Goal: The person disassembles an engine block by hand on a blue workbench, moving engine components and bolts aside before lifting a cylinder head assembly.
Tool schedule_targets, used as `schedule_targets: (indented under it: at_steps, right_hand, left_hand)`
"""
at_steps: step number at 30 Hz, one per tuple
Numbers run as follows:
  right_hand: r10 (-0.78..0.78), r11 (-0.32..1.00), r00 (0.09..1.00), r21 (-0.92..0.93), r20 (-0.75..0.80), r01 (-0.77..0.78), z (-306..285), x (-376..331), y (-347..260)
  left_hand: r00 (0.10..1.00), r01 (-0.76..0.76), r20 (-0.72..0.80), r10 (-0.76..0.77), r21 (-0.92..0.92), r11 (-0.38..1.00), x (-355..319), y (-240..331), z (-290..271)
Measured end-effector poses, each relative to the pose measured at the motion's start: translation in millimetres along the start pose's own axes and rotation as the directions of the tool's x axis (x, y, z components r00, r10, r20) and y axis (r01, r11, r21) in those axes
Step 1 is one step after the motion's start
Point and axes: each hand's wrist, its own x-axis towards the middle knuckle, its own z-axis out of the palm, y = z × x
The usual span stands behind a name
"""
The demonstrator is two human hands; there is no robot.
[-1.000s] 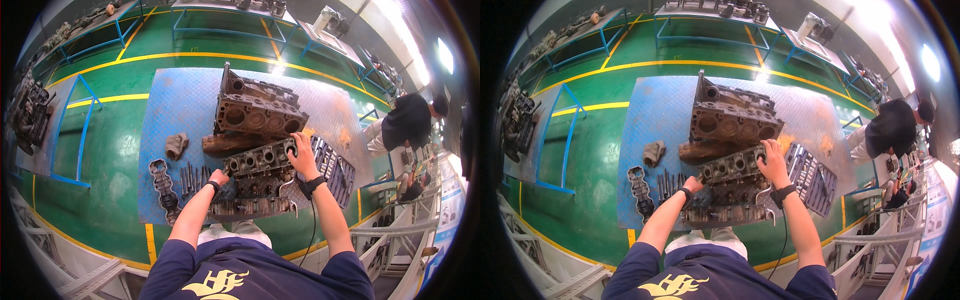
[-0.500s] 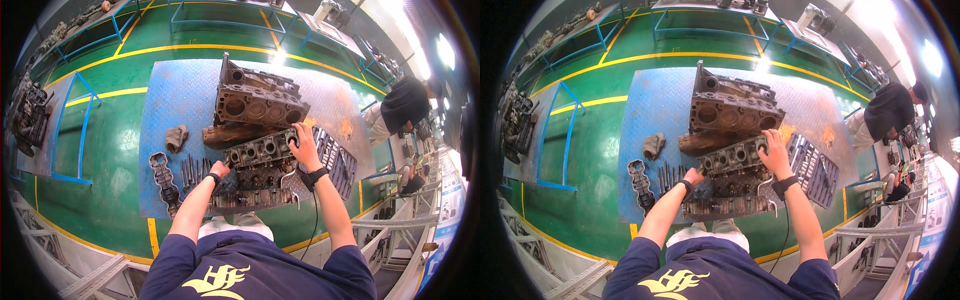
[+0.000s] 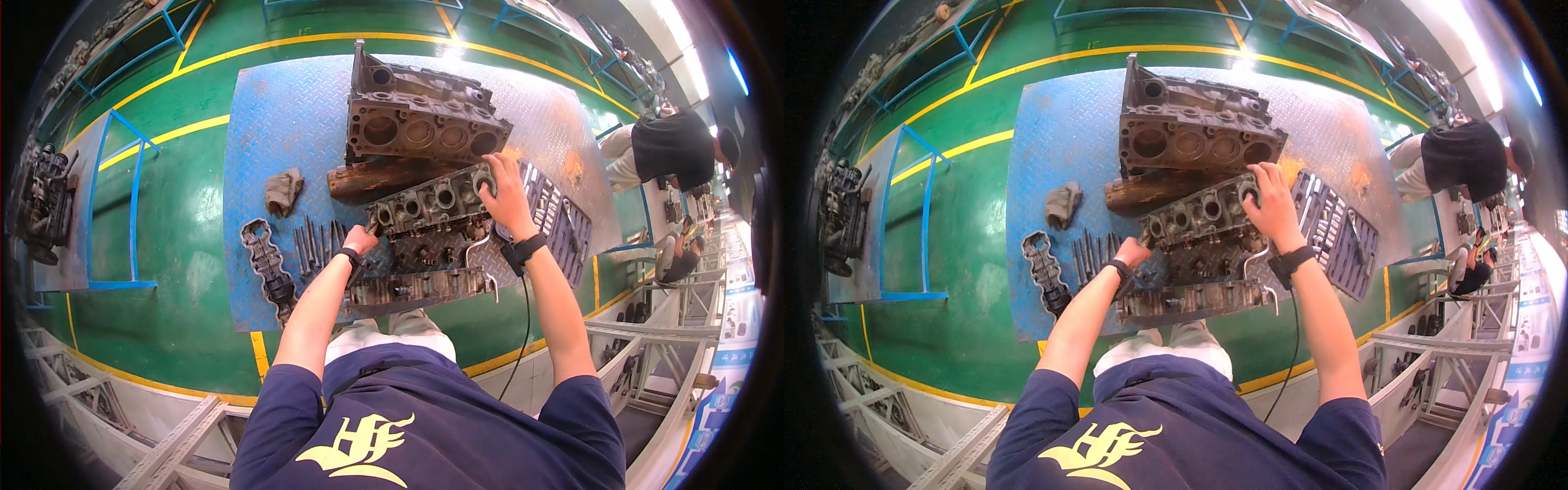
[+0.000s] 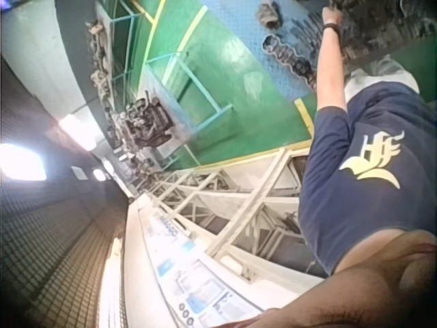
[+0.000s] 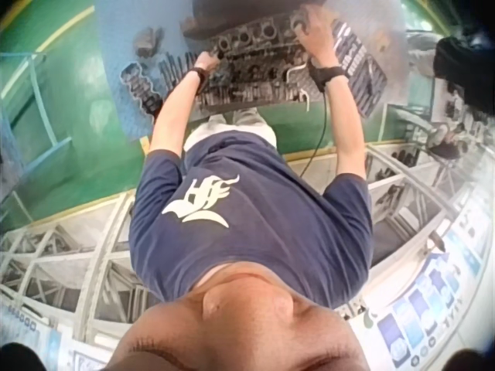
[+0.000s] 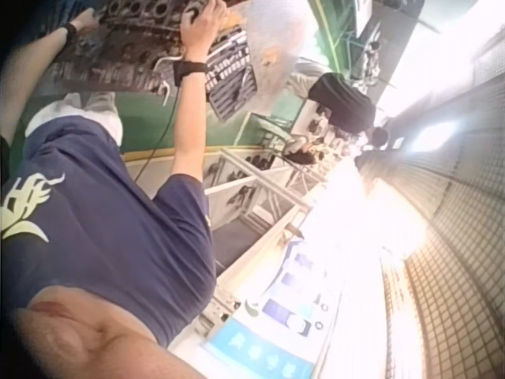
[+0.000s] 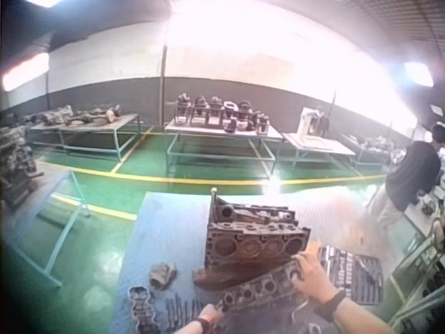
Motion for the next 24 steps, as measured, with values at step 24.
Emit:
schedule_targets:
  at_steps: [24]
  right_hand:
    - [0.003, 1.000, 0.999, 0.017, -0.045, -0.003, -2.4, 1.3, 5.6]
  left_hand:
    - [1.000, -0.007, 0.008, 0.008, -0.061, 0.998, -3.3, 10.4, -2.0]
